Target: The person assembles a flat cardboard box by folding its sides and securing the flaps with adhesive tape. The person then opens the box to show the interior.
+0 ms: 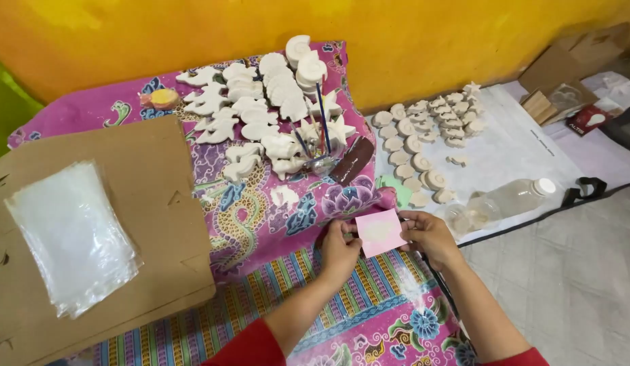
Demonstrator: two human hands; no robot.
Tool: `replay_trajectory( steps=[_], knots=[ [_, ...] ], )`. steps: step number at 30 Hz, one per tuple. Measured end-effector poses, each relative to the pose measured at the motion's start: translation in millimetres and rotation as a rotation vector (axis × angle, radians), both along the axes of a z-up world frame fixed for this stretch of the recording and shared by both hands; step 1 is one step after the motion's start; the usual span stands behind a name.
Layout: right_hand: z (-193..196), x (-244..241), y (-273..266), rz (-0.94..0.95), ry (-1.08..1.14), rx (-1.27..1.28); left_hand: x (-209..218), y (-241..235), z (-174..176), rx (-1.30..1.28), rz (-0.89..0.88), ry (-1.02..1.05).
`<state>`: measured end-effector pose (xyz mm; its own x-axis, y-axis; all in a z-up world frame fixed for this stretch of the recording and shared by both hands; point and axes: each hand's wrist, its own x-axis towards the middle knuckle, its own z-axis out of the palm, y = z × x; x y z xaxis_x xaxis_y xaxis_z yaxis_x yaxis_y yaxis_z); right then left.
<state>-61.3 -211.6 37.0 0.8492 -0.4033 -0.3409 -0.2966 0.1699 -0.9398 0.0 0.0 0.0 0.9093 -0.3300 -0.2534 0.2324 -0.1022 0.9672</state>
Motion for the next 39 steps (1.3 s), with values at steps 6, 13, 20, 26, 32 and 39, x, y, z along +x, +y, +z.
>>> replay_trajectory(
  steps=[6,13,20,26,32,39],
  knots=[
    [-11.3,5.0,-5.1,0.000,0.002,0.002,-0.3,-0.9,13.5,0.025,-0.005,-0.003],
    [-7.8,1.9,-3.5,0.008,-0.010,0.004,-1.9,1.3,18.9,-0.008,-0.020,0.021],
    [28.8,-16.9,11.6,-0.023,0.103,-0.207,-16.1,25.8,46.4,0.203,-0.079,-0.078],
    [89.5,-40.8,74.1,-0.048,0.064,-0.730,-46.5,109.1,106.1,0.464,-0.196,-0.211],
    [105.3,-17.7,183.4,0.132,-0.226,-0.822,-90.4,211.3,120.9,0.408,-0.157,-0.591],
    [110.0,79.9,331.8,0.738,-0.386,-1.031,-67.5,339.6,144.9,0.704,0.419,-0.964]
  ],
)
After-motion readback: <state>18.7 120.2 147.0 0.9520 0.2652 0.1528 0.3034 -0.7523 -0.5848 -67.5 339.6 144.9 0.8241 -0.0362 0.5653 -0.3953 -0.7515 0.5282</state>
